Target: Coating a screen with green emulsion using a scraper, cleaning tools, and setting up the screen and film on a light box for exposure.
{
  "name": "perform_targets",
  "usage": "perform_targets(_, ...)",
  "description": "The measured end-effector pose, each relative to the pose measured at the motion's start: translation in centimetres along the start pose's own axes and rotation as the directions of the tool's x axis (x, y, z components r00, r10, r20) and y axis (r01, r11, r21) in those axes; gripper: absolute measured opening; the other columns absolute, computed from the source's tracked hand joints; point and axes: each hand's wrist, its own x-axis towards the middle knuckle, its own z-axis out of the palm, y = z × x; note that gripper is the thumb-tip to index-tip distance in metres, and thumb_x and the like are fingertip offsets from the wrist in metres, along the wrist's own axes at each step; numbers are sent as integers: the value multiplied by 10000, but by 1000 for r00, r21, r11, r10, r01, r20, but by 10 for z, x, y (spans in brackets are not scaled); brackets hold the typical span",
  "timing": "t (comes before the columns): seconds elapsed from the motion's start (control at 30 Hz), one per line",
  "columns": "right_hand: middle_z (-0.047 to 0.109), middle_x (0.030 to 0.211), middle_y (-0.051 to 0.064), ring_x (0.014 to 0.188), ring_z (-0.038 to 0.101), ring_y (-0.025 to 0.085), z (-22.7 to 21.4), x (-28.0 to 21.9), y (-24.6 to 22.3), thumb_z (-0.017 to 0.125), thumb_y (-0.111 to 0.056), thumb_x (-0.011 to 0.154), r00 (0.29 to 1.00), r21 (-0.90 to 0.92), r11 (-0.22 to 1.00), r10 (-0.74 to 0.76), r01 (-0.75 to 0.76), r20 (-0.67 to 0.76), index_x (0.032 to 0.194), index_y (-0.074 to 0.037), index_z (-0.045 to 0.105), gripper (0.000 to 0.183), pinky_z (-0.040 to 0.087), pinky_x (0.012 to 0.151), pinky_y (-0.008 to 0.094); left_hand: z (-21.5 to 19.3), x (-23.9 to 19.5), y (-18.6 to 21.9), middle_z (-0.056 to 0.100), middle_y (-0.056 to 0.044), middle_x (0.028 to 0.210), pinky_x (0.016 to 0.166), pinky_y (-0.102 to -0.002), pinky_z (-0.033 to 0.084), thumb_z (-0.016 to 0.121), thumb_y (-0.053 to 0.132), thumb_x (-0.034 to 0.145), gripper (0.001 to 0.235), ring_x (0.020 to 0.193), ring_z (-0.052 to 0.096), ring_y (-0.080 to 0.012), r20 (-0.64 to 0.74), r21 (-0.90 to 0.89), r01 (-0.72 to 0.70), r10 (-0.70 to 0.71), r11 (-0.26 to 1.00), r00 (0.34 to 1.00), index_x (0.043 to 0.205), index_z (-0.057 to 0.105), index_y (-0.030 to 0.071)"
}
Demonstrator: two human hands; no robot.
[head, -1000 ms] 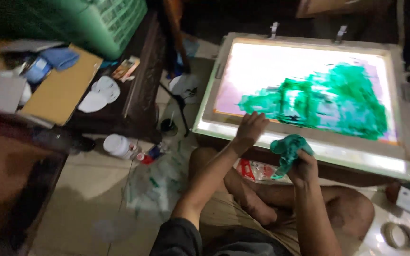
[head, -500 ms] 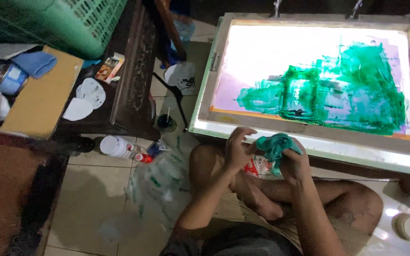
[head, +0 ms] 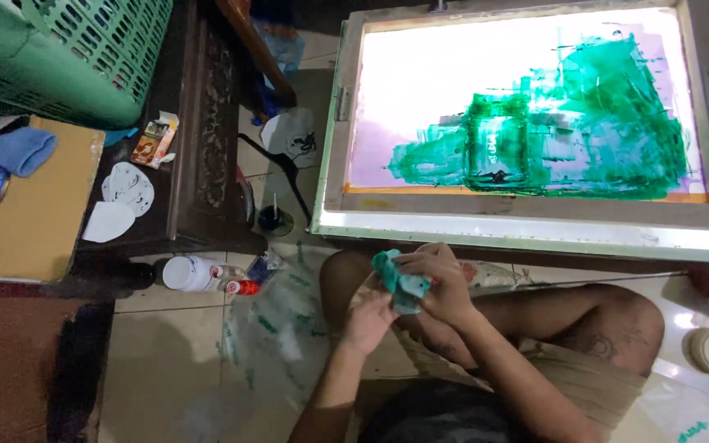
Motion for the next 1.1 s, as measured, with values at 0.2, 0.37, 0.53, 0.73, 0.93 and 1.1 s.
perform_targets(0.2, 776, 1152, 86, 915, 701, 346, 30, -15, -12, 664, -386, 944, 963, 47, 996, -91, 82, 253, 1048, -149, 806, 295, 549, 802, 439, -53, -19, -20, 680, -28, 1171, 908, -369, 619, 889, -68, 705, 775, 1039, 694, -171, -304, 312, -169, 267, 935, 915, 1400, 574, 74)
perform_targets(0.37, 730, 1170, 231, 985, 684, 514, 64, 2, -62, 716, 12, 753, 836, 251, 959, -27, -134, 548, 1104, -56, 778, 363, 538, 837, 609, -110, -60, -21, 666, -62, 1197, 992, -393, 572, 915, -7, 727, 745, 1093, 662, -187, -553, 354, -259, 425, 899, 717, 1387, 570, 11)
perform_targets(0.53, 756, 1086, 244, 987, 689, 527, 97, -19, -58, 675, 23, 795, 729, 238, 945, 1, -225, 684, 1167, -48, 770, 391, 543, 847, 630, -224, -121, -33, 759, -110, 1079, 911, -452, 616, 973, 72, 715, 557, 995, 730, -220, -628, 544, -267, 597, 795, 499, 1198, 697, 36)
perform_targets(0.73, 758, 782, 80, 498, 513, 134, 103, -31, -57, 730, -15, 831, 744, 102, 934, 204, -343, 636, 1086, -143, 825, 301, 473, 479, 297, -274, -206, -51, 742, -104, 970, 738, -445, 599, 906, 187, 752, 499, 793, 732, -234, -866, 499, 134, 497, 856, 50, 1190, 683, 102)
perform_targets(0.93, 757, 888, 131, 525, 558, 168, 85, -40, -24, 789, -14, 833, 829, 99, 961, 169, -259, 533, 1021, -110, 825, 214, 482, 488, 284, -244, -209, -45, 676, -186, 1271, 927, -509, 585, 914, 248, 763, 898, 1128, 708, -341, -910, 386, 163, 403, 908, -94, 1513, 453, 70)
perform_targets(1.1, 764, 822, 129, 745, 675, 143, 57, -59, 14, 859, 5, 816, 805, 107, 846, 449, -523, 389, 894, -28, 805, 101, 559, 703, 307, -246, -145, -60, 423, -205, 1487, 1169, -518, 338, 707, -18, 918, 750, 1396, 393, -385, -733, 680, 110, 676, 725, 71, 1575, 349, 33)
